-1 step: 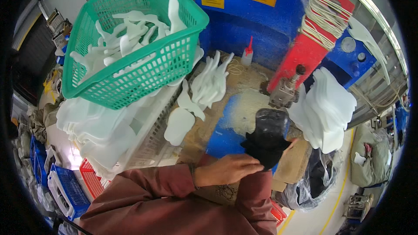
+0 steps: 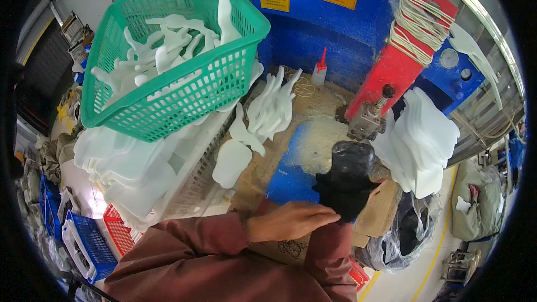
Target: The person repeatedly picks a black glove-like upper and a white insole, aligns them, and presses them together under a pneumatic press. They then place the assembled pair into a red basket. The cycle repeats with new parts from nearby piles.
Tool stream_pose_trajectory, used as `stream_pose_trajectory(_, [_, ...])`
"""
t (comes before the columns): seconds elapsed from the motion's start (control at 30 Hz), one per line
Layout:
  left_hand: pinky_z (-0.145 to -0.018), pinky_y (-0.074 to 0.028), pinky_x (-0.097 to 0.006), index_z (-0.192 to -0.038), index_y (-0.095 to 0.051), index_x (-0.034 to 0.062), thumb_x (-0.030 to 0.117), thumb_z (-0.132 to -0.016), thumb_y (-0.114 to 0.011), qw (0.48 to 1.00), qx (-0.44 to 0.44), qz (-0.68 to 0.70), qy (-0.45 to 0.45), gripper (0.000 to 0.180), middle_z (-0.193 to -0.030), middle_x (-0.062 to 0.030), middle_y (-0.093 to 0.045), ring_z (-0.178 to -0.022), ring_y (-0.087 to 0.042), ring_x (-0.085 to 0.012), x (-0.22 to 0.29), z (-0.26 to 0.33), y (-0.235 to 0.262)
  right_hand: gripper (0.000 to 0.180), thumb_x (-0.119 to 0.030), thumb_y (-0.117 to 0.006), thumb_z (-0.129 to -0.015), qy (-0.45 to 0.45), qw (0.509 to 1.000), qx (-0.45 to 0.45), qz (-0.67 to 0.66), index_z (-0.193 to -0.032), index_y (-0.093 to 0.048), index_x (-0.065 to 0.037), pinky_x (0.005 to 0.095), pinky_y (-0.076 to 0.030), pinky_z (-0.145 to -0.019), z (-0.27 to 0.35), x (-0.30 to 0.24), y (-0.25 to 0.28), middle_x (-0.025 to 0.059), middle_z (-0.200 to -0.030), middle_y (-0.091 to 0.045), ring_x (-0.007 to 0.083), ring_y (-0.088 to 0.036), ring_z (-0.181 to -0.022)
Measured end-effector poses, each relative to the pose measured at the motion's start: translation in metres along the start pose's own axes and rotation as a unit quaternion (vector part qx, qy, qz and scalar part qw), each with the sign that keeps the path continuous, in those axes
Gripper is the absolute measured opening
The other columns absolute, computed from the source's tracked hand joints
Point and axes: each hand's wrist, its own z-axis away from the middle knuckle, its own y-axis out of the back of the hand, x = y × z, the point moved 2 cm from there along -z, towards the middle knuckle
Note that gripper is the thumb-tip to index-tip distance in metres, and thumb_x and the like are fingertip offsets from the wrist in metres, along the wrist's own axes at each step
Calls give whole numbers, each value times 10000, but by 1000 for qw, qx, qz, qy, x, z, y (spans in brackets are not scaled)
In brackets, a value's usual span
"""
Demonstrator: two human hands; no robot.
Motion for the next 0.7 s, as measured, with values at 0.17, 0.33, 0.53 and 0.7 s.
stream_pose_trajectory(0.17, [-858, -597, -386, -1311, -653, 70, -18, -905, -609, 974, 42, -191, 111, 418, -1206, -115, -703, -1040, -697, -332, -17, 44, 81, 831, -790, -533, -880, 38, 987, 56, 147, -1366, -589, -118, 572, -197, -1221, 7, -12, 3, 49, -1344, -646, 259, -550, -1288])
stream_pose_trajectory(0.33, [-999, -533, -437, -1244, -682, 61, -36, -865, -572, 882, -10, -355, 311, 406, -1298, -127, -662, -1176, -643, -350, -104, 86, 136, 825, -789, -574, -852, 74, 907, 100, 402, -1341, -594, -125, 605, -133, -1234, 22, -21, 1, 41, -1322, -651, 259, -538, -1292])
stream_pose_trajectory(0.53, [-1031, -506, -444, -1299, -653, 54, -30, -869, -572, 875, -71, -403, 258, 446, -1348, -144, -634, -1231, -605, -360, -149, 109, 123, 823, -795, -628, -804, 2, 734, 75, 675, -1312, -591, -148, 665, -32, -1236, 39, -16, -21, 22, -1310, -650, 252, -508, -1305])
stream_pose_trajectory(0.7, [-1088, -461, -462, -1339, -618, 52, 11, -879, -634, 880, -88, -379, 271, 462, -1364, -177, -616, -1249, -583, -376, -166, 114, 126, 963, -827, -423, -906, -38, 999, 10, 7, -1499, -453, -69, 564, -158, -1245, 36, -1, -18, 110, -1465, -580, 306, -490, -1369])
